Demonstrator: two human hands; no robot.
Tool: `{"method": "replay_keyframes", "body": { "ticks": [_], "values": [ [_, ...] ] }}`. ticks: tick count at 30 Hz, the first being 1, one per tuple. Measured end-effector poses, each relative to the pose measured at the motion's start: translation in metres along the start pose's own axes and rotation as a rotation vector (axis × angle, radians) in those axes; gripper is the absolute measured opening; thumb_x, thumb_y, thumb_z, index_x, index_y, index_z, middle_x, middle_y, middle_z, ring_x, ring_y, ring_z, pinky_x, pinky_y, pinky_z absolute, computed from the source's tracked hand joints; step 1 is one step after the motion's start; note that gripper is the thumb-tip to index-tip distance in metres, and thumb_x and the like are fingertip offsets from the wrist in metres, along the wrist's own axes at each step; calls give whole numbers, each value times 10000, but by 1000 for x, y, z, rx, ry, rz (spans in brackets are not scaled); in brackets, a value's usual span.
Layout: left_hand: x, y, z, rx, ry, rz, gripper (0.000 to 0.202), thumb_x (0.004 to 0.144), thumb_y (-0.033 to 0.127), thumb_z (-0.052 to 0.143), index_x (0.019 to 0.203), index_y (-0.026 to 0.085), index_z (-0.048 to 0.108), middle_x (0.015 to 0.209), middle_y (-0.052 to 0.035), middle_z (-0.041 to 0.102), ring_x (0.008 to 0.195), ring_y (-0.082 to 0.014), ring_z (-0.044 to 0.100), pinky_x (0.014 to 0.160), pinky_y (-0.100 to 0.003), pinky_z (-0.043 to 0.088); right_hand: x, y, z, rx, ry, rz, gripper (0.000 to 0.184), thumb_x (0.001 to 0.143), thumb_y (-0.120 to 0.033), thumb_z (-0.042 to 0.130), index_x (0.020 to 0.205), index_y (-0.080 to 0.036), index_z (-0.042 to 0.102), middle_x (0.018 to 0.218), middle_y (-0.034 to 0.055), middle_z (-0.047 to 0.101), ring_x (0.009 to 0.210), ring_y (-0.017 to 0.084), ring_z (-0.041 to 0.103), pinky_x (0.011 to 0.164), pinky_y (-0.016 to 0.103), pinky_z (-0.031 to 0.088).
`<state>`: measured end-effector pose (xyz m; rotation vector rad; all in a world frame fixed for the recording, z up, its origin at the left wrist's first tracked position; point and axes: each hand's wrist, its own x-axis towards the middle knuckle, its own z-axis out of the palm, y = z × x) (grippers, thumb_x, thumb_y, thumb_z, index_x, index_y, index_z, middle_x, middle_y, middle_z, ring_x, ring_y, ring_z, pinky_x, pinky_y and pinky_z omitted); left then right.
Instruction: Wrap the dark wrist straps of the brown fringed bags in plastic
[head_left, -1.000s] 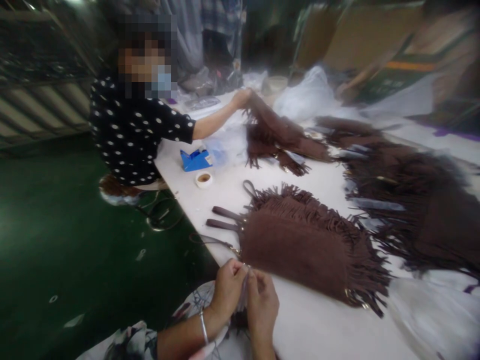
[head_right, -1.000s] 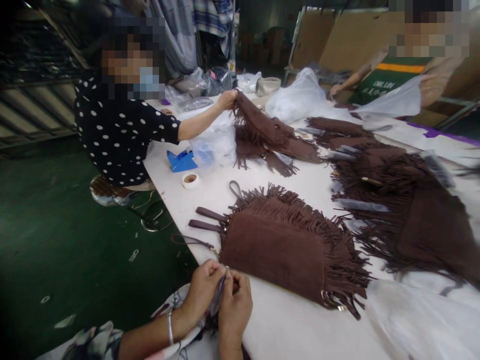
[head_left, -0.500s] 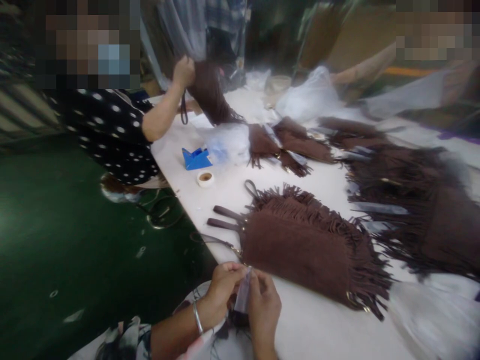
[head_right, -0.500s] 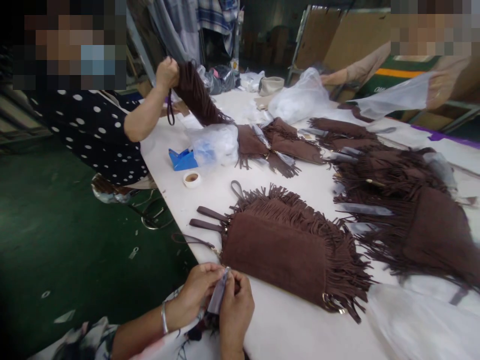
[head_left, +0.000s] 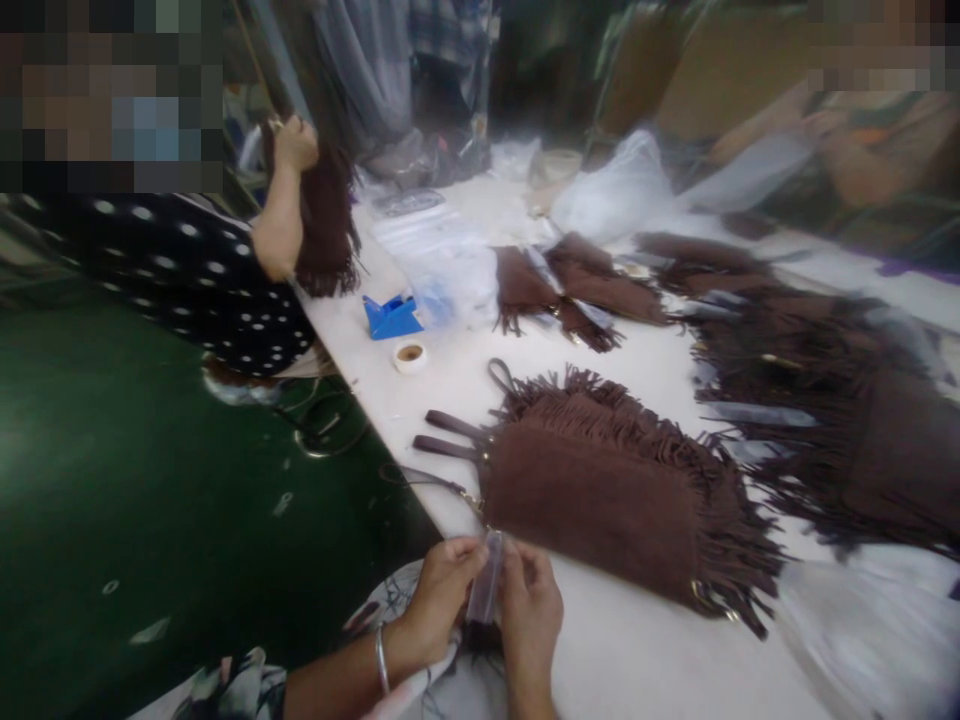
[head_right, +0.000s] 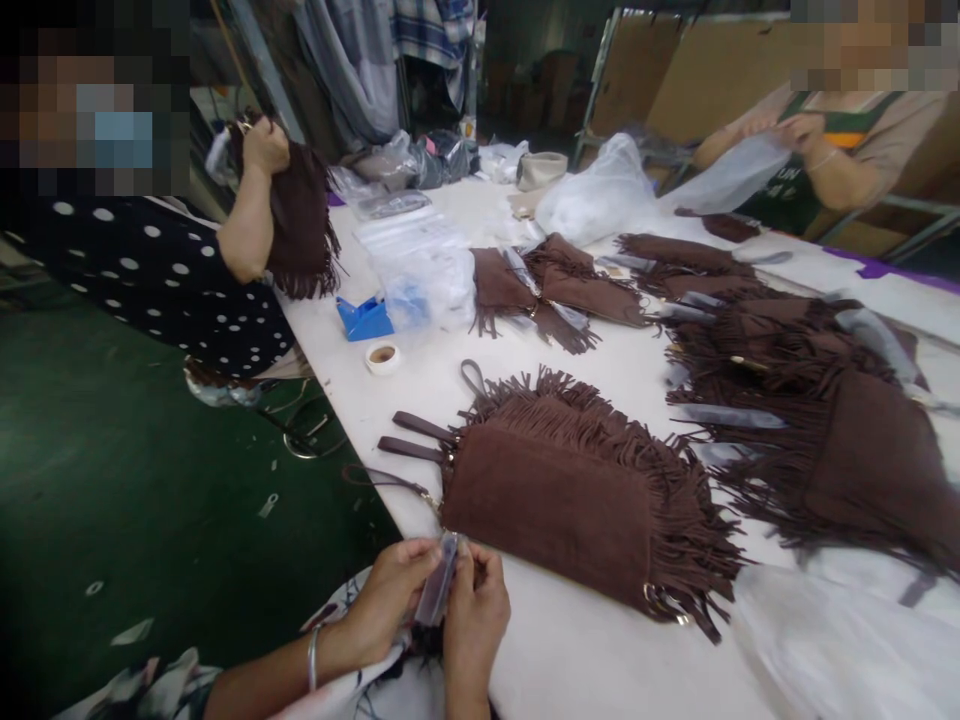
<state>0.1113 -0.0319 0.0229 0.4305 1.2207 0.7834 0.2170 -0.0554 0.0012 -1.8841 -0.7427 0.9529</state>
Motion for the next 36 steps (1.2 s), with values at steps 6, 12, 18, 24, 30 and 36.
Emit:
{"method": "replay_keyframes", "body": {
  "ticks": [6, 12, 18, 24, 30, 36],
  "values": [
    [3, 2, 5, 2, 6, 15, 444, 627, 470, 814, 831, 101, 677, 715, -70, 656, 617, -175, 614, 568, -257, 452, 1, -3, 2, 16, 25, -10, 390, 805, -560, 557, 861, -186, 657, 826, 66, 723, 742, 224, 660, 690, 288, 477],
    [6, 1, 10, 13, 95, 66, 396, 618, 437, 811, 801, 120, 660, 736, -62, 659, 634, -166, 611, 576, -251, 453, -3, -6, 0, 78, 2, -10, 404, 803, -566, 574, 863, -175, 655, 805, 53, 720, 729, 212, 660, 658, 272, 481],
    [14, -7, 16, 52, 180, 137, 291, 656, 390, 748, 742, 145, 617, 651, -29, 618, 574, -155, 576, 545, -251, 427, -5, -4, 0, 37, -40, -47, 391, 835, -551, 539, 911, -184, 651, 843, 45, 710, 739, 203, 647, 674, 272, 473],
    [26, -15, 19, 167, 235, 336, 129, 691, 249, 661, 687, 174, 556, 621, 12, 567, 595, -135, 529, 578, -233, 414, -4, -1, 2, -135, -7, -185, 336, 863, -494, 500, 926, -201, 652, 918, 66, 704, 836, 225, 638, 759, 300, 448],
    [23, -19, 14, 447, 181, 515, 127, 837, 275, 547, 740, 192, 550, 671, 20, 576, 667, -144, 557, 652, -233, 424, -7, 1, 2, -110, -55, -194, 355, 883, -463, 453, 965, -190, 665, 968, 81, 713, 886, 232, 646, 803, 310, 451],
    [9, -13, 10, 666, 99, 575, 232, 924, 329, 453, 795, 199, 596, 732, 2, 619, 703, -161, 576, 679, -245, 413, -6, 0, -9, -25, -151, -149, 372, 873, -476, 473, 986, -185, 675, 940, 75, 724, 811, 219, 664, 741, 289, 482]
  ]
}}
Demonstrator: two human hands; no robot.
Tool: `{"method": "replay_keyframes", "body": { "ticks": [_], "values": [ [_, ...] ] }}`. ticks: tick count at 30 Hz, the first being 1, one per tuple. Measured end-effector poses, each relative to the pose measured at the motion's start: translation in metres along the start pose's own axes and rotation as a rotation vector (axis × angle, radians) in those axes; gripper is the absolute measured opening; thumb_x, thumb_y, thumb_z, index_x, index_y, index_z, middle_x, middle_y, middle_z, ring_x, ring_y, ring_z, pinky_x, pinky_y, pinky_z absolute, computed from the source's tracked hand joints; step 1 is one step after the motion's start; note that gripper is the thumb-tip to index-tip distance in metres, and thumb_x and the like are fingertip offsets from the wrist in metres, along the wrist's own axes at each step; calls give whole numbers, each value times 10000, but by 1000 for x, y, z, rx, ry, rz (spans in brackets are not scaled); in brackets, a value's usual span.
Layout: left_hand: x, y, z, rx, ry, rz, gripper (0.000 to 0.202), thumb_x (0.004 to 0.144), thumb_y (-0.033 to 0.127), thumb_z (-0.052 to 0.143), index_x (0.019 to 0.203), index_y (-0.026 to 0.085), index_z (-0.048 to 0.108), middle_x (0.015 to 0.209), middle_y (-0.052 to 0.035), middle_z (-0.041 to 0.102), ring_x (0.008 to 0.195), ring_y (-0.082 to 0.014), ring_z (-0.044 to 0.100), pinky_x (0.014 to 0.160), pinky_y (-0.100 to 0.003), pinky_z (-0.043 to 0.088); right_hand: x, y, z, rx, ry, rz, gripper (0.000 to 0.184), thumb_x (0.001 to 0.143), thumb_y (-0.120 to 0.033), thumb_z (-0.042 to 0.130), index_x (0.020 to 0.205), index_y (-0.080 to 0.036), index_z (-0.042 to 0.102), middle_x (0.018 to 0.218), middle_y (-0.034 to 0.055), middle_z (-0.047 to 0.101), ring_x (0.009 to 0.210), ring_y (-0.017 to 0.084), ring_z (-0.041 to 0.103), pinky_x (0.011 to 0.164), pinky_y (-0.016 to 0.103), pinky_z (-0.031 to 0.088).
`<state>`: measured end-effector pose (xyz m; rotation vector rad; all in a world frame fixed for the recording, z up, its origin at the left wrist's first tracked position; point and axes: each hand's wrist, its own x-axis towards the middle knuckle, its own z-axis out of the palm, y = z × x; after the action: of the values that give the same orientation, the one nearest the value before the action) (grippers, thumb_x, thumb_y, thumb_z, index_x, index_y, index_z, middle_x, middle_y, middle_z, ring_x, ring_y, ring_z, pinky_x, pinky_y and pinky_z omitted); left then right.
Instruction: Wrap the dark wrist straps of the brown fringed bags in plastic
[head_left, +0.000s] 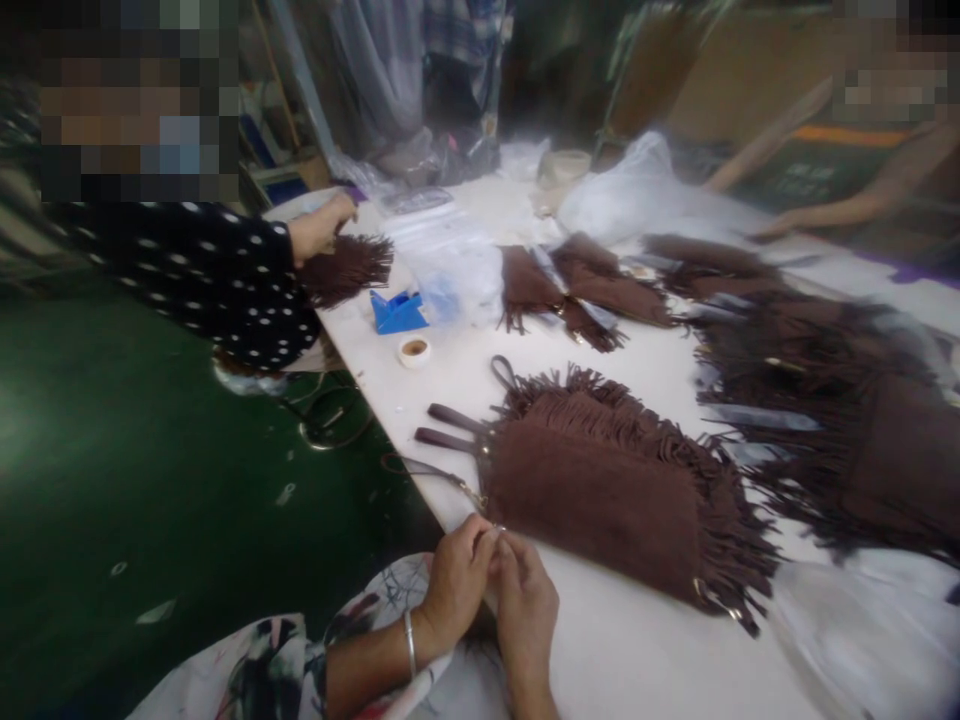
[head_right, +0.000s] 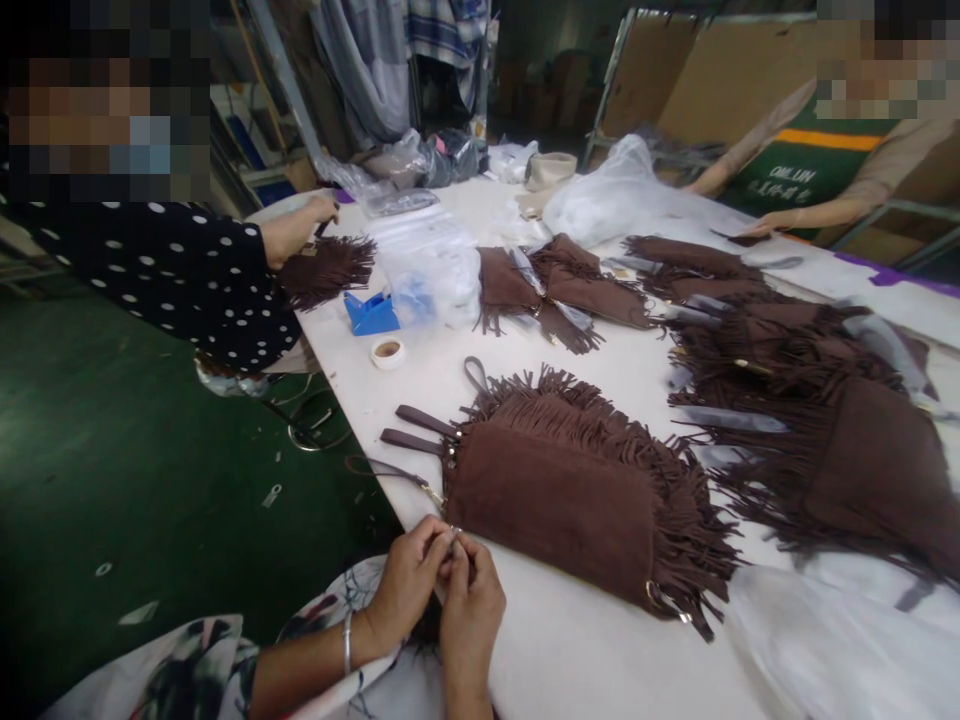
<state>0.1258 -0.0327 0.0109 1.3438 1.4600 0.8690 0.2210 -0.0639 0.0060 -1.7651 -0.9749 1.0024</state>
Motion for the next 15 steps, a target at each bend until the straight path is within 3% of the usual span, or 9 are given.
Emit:
{"method": "replay_keyframes", "body": {
  "ticks": [7, 12, 15],
  "values": [
    [3, 8, -14, -70, -159, -7, 168, 878, 312, 529, 820, 190, 627, 772, -9, 656, 739, -171, 586, 692, -240, 422, 5, -2, 4, 157, 52, 139, 239, 793, -394, 567, 867, -178, 637, 719, 25, 698, 621, 179, 646, 603, 250, 489],
    [9, 3, -13, -126, -147, -51, 168, 838, 315, 561, 777, 176, 632, 712, -5, 641, 684, -163, 567, 665, -239, 430, 9, 1, 8, 237, 53, 192, 190, 770, -366, 581, 820, -185, 613, 524, -26, 613, 480, 157, 581, 503, 230, 447],
    [15, -3, -9, -182, -128, -104, 191, 796, 347, 601, 734, 168, 621, 659, -4, 627, 618, -154, 555, 596, -230, 422, 14, 5, 12, 263, 59, 204, 177, 786, -355, 562, 823, -185, 595, 505, -30, 598, 457, 153, 568, 483, 227, 440]
  ]
}}
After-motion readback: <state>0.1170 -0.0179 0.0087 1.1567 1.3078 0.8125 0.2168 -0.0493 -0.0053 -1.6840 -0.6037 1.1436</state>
